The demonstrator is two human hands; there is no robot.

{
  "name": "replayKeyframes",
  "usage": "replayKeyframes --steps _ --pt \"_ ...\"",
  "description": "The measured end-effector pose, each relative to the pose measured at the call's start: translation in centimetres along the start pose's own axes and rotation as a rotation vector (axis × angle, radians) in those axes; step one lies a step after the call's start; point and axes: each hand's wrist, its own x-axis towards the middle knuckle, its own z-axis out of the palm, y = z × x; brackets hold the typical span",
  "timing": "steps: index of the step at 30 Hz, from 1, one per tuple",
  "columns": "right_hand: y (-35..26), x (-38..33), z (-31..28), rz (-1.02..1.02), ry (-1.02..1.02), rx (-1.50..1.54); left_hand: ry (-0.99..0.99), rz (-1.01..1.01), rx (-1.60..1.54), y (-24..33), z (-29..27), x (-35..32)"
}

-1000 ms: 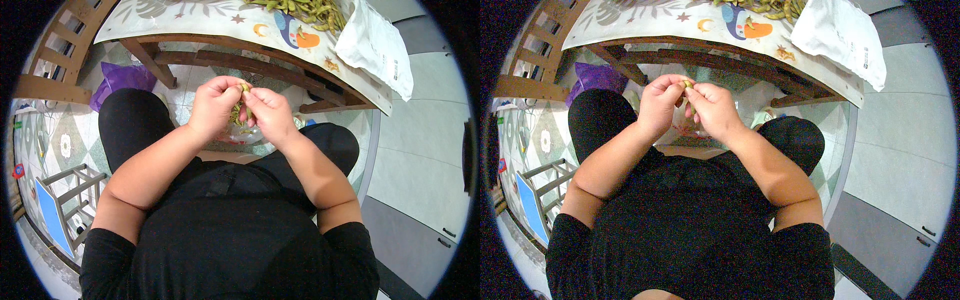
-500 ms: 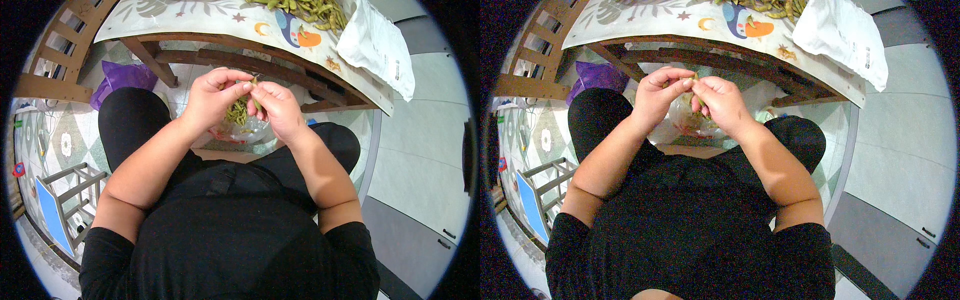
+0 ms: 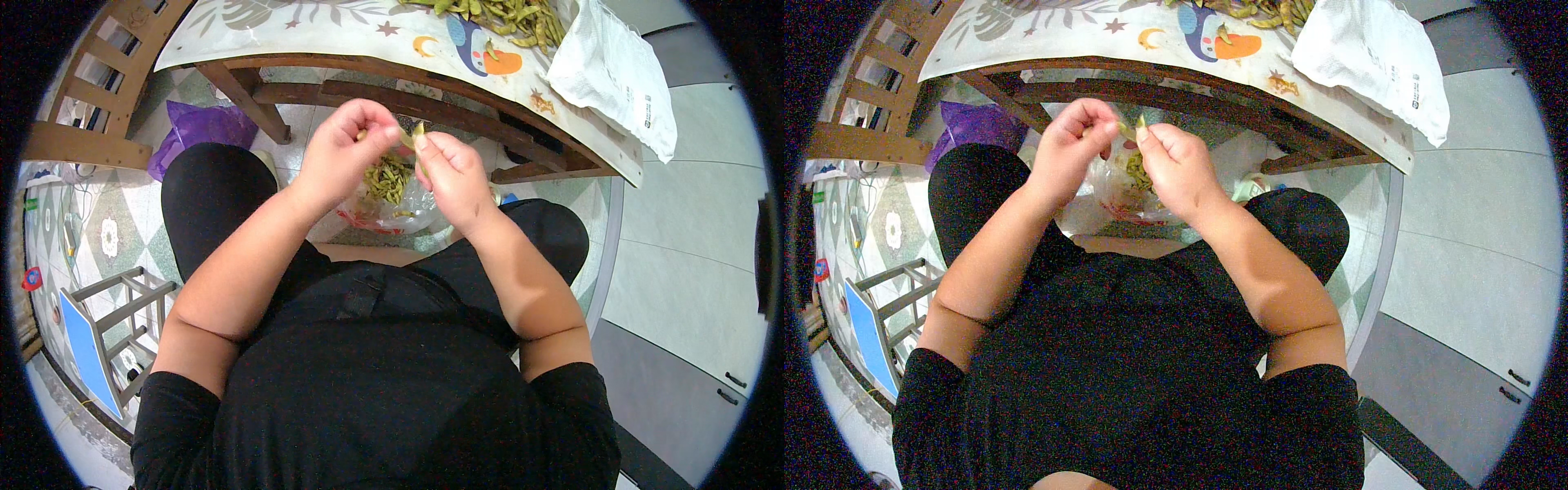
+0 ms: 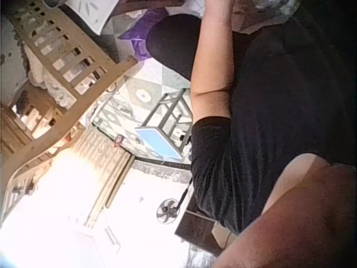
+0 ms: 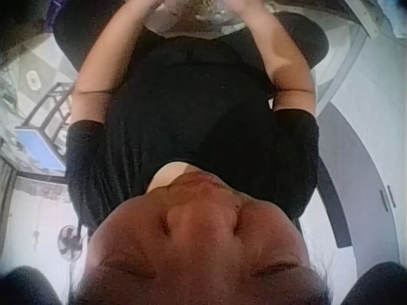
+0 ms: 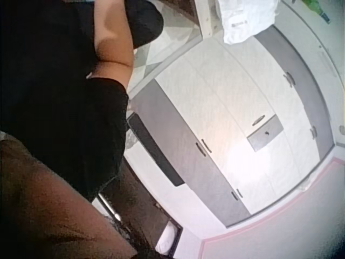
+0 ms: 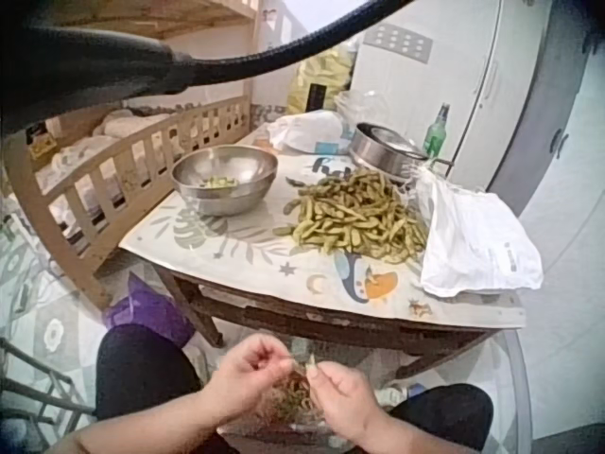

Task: The person sits on the floor and shells edamame beans by hand. They pick up pods from a pile on a table, squeeze the beans out into a plastic bag on the floor, and discard the empty pods back onto the table.

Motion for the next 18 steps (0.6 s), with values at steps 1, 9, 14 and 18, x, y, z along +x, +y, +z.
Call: replayKeyframes --steps 1,9,14,18 --pt "-0.3 0.0 0.1 0.003 0.009 0.010 0.000 -0.139 -0.186 0.2 -0.4 0.0" --pt "0.1 0.7 0.1 -0.026 0.037 0.228 -0.026 -0.426 -0.529 -0.5 -0.2 -0.2" --pt "0.7 0.7 0.6 -0.068 0.052 0.245 -0.029 -0.470 -0.425 -0.4 0.9 -0.9" --pt "0.5 0.6 0.5 0.004 -0.044 0.323 -0.019 -0.464 -0.385 -0.7 0.5 -0.8"
